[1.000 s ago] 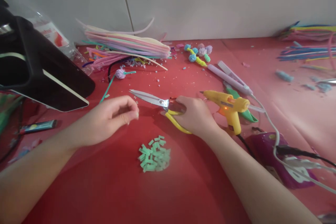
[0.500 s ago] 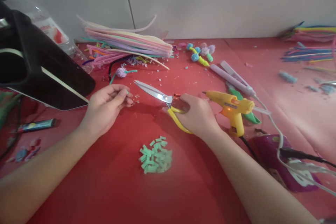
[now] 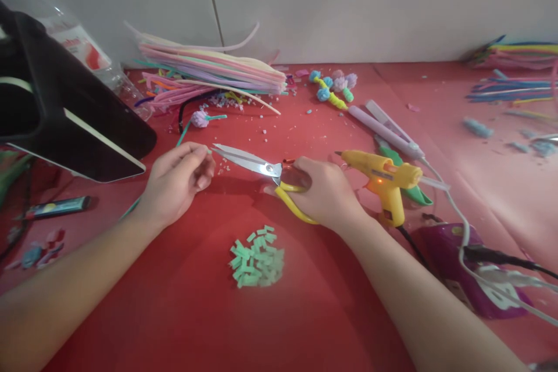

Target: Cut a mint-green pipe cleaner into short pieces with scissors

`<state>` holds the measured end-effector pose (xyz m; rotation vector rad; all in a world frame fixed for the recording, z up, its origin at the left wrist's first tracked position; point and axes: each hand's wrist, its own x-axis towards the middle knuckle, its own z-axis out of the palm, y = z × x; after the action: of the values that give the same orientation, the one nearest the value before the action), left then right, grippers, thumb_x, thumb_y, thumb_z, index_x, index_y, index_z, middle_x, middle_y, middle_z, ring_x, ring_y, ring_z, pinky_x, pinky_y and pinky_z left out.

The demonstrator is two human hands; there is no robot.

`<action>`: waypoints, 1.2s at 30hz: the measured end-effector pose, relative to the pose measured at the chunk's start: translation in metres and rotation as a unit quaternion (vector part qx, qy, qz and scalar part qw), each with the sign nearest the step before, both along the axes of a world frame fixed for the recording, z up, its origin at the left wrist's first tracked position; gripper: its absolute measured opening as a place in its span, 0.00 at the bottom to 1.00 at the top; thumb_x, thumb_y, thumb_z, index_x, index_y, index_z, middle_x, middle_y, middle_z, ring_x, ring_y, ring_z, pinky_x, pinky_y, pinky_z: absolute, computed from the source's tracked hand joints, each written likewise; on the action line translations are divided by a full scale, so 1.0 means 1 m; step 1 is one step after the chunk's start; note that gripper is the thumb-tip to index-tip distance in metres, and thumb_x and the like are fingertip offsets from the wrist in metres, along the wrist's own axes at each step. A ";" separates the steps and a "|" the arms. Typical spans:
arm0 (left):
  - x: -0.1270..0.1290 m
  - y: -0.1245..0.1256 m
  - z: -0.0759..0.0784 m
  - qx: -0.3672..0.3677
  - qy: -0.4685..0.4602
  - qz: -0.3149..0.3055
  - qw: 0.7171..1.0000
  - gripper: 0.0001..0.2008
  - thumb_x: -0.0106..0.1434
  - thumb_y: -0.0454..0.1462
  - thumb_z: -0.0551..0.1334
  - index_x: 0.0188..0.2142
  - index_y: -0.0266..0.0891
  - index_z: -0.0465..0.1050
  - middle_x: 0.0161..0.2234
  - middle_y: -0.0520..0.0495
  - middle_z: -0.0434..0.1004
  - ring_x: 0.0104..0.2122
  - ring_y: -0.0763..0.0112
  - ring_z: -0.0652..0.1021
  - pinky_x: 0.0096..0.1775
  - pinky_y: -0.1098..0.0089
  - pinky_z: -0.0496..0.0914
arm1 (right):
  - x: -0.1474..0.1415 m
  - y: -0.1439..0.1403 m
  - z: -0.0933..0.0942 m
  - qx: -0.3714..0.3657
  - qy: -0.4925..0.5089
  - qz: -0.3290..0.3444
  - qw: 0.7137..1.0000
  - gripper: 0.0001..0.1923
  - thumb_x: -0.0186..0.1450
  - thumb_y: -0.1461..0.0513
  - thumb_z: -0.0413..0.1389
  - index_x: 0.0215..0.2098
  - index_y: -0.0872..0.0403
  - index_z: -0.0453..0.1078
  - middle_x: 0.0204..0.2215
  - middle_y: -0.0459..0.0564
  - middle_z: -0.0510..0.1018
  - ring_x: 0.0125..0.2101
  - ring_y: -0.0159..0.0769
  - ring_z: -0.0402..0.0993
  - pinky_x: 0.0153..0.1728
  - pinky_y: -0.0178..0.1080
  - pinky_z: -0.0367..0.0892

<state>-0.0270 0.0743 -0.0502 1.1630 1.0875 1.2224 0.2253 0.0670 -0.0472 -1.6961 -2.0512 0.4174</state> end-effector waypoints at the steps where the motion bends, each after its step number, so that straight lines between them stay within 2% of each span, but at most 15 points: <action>1: 0.000 0.000 0.000 0.006 0.008 -0.003 1.000 0.11 0.67 0.40 0.60 0.29 0.39 0.70 0.24 0.53 0.70 0.20 0.80 0.66 0.22 0.73 0.59 | 0.000 0.000 0.000 -0.004 -0.002 0.000 1.000 0.32 0.52 0.34 0.58 0.21 0.50 0.55 0.15 0.40 0.57 0.19 0.28 0.49 0.24 0.36 0.50; 8: 0.001 -0.002 0.000 0.019 0.046 0.005 0.999 0.12 0.67 0.43 0.61 0.30 0.40 0.70 0.24 0.52 0.71 0.20 0.79 0.67 0.23 0.72 0.60 | -0.001 0.001 -0.001 -0.004 -0.014 0.009 1.000 0.33 0.53 0.35 0.59 0.20 0.50 0.51 0.15 0.40 0.57 0.19 0.27 0.49 0.25 0.36 0.50; 17: 0.000 -0.002 0.000 0.011 0.033 -0.016 0.999 0.13 0.68 0.44 0.61 0.31 0.39 0.72 0.25 0.50 0.76 0.20 0.78 0.71 0.23 0.73 0.63 | -0.002 0.003 0.000 -0.023 -0.017 0.004 1.000 0.33 0.52 0.33 0.58 0.20 0.51 0.54 0.15 0.40 0.58 0.19 0.28 0.51 0.26 0.37 0.52; 28: -0.001 -0.002 -0.001 0.011 0.038 -0.016 0.999 0.13 0.68 0.44 0.61 0.31 0.39 0.72 0.25 0.50 0.76 0.20 0.78 0.71 0.23 0.73 0.63 | 0.000 0.004 -0.002 -0.033 -0.017 -0.009 0.999 0.32 0.52 0.32 0.57 0.20 0.51 0.59 0.16 0.43 0.62 0.20 0.30 0.54 0.23 0.36 0.52; 32: -0.001 -0.001 -0.002 0.014 0.042 -0.010 0.999 0.13 0.68 0.44 0.61 0.30 0.40 0.71 0.24 0.51 0.74 0.19 0.78 0.70 0.23 0.73 0.62 | -0.001 0.003 0.000 -0.033 -0.012 -0.008 0.999 0.32 0.52 0.33 0.57 0.20 0.51 0.59 0.15 0.42 0.60 0.19 0.30 0.52 0.23 0.36 0.52; 36: -0.001 -0.001 -0.002 0.016 0.042 -0.009 0.999 0.13 0.68 0.44 0.60 0.29 0.39 0.70 0.24 0.52 0.73 0.19 0.79 0.69 0.22 0.73 0.61 | -0.002 0.000 0.002 -0.023 -0.004 -0.009 1.000 0.32 0.51 0.34 0.59 0.20 0.51 0.55 0.15 0.40 0.56 0.20 0.28 0.48 0.22 0.36 0.50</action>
<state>-0.0281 0.0730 -0.0519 1.2557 1.1217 1.1888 0.2231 0.0675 -0.0451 -1.7449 -2.0448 0.4545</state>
